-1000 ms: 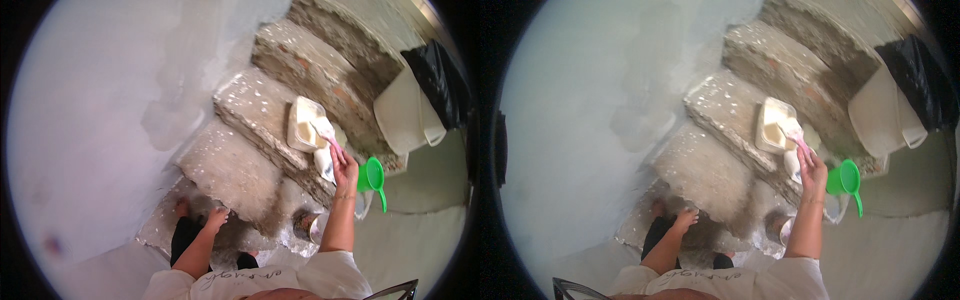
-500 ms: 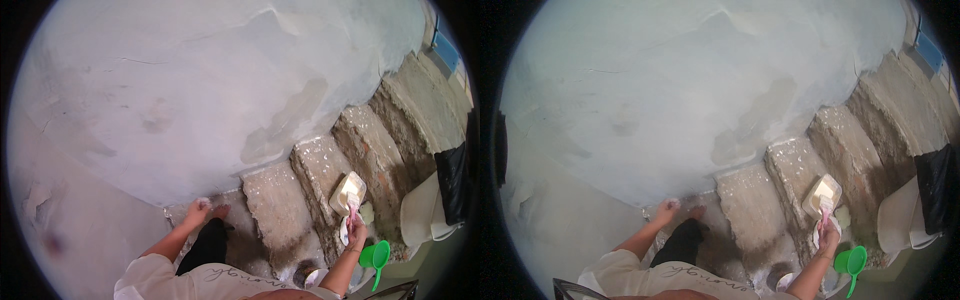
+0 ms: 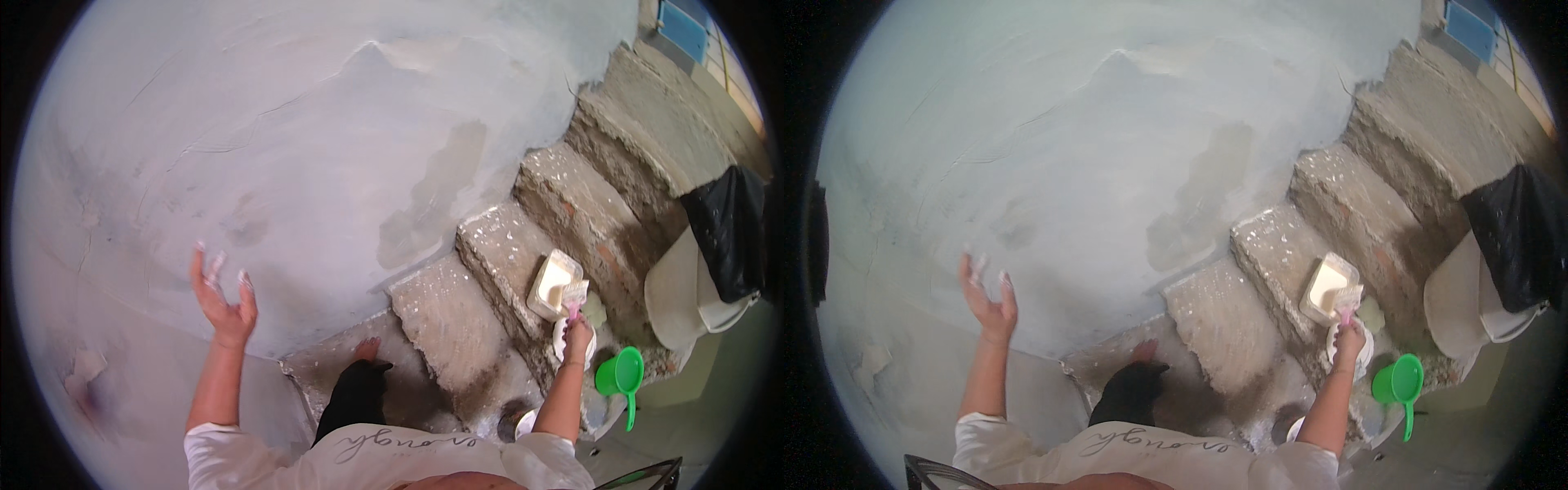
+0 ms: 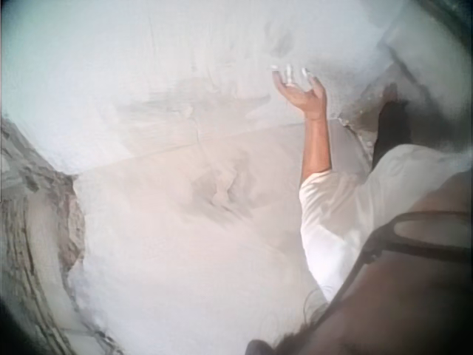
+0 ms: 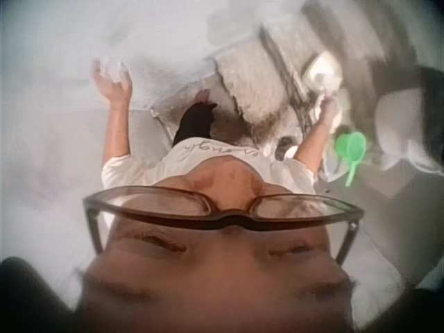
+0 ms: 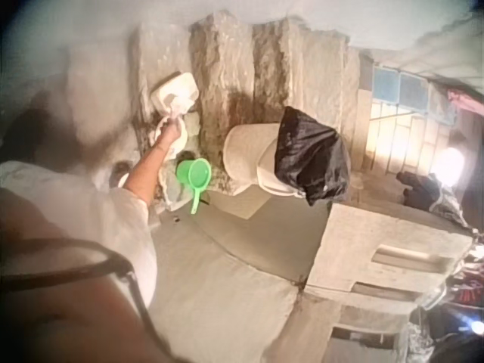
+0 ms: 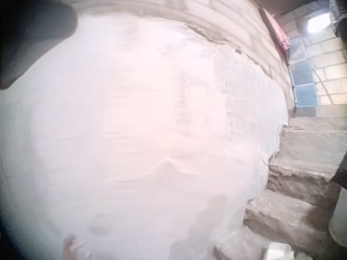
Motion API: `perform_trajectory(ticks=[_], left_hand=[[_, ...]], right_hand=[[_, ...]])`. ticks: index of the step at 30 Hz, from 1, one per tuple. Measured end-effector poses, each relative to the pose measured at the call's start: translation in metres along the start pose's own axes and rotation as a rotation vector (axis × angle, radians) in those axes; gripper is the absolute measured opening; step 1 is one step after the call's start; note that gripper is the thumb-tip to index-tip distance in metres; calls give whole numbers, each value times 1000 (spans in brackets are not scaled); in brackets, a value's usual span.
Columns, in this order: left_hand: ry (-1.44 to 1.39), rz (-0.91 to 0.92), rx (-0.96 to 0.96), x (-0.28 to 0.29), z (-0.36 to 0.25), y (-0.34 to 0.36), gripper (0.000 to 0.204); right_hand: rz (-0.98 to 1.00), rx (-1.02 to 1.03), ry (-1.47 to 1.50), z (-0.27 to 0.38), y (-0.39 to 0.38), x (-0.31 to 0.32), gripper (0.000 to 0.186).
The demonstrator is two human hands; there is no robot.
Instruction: The person patches cracks in a wall with a spatula and applies primer or paint to the surface using a brush.
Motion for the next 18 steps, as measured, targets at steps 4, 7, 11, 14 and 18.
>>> perform_trajectory(ticks=[4,7,11,14,18], left_hand=[[209,-114,-353,3,-10,94,57],[403,-129,-509,-9,-22,153,60],[437,-219,-612,-32,-26,212,62],[486,-243,-601,-43,-21,241,66],[571,-259,-585,-55,-17,269,74]], right_hand=[[-137,201,-192,-3,11,2,24],[-139,209,-330,-13,21,1,23],[-146,207,-358,-17,18,-6,24],[-180,552,-511,2,-2,-14,28],[-134,333,-537,28,-28,-16,30]])
Point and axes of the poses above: each hand's wrist, its own y-axis towards the middle knuckle, its own x-axis out of the back of the hand, z = x × y, the point moved 2 cm from there along y, towards the middle knuckle, and after that the axes turned 6 degrees about y, right-handed, at the moved point
